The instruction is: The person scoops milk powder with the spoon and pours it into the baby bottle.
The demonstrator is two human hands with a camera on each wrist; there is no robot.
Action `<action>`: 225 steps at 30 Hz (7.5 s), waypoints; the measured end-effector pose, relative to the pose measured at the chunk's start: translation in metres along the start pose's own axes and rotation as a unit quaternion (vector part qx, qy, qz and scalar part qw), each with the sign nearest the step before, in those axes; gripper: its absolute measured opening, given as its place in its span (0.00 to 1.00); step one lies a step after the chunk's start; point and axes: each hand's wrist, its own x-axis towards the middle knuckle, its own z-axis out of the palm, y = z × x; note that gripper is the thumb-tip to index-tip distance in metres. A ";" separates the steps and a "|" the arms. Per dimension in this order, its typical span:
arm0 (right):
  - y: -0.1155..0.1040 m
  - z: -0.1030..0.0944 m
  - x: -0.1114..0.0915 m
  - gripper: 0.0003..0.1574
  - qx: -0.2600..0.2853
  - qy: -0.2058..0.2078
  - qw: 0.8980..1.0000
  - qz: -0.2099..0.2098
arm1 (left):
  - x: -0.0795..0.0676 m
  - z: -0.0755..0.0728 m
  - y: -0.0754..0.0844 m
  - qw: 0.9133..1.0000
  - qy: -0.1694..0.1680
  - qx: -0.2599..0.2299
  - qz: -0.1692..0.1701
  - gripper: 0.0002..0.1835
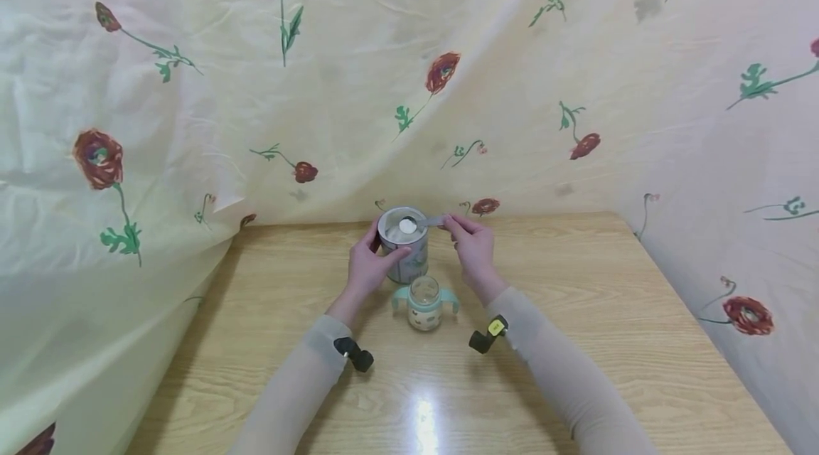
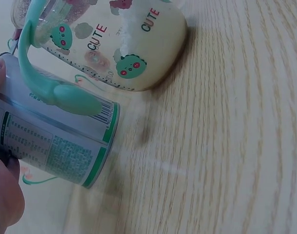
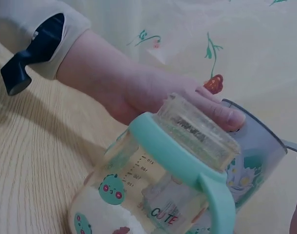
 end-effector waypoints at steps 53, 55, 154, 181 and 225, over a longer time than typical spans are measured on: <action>-0.036 -0.036 -0.046 0.07 0.170 -0.061 0.971 0.155 | -0.041 -0.019 0.016 0.999 -0.007 0.018 0.030 0.47; -0.037 -0.038 -0.049 0.08 0.165 -0.068 0.971 0.156 | -0.045 -0.023 0.015 0.999 0.002 0.007 0.035 0.45; 0.016 -0.091 -0.053 0.20 -0.234 -0.172 0.769 -0.570 | -0.084 0.003 0.006 0.978 -0.200 0.056 0.012 0.39; 0.010 -0.091 -0.057 0.17 -0.209 -0.189 0.793 -0.540 | -0.084 0.003 0.006 0.977 -0.204 0.056 0.010 0.38; -0.024 -0.094 -0.046 0.09 -0.159 -0.204 0.950 -0.175 | -0.085 0.002 0.001 0.980 -0.193 0.053 0.009 0.37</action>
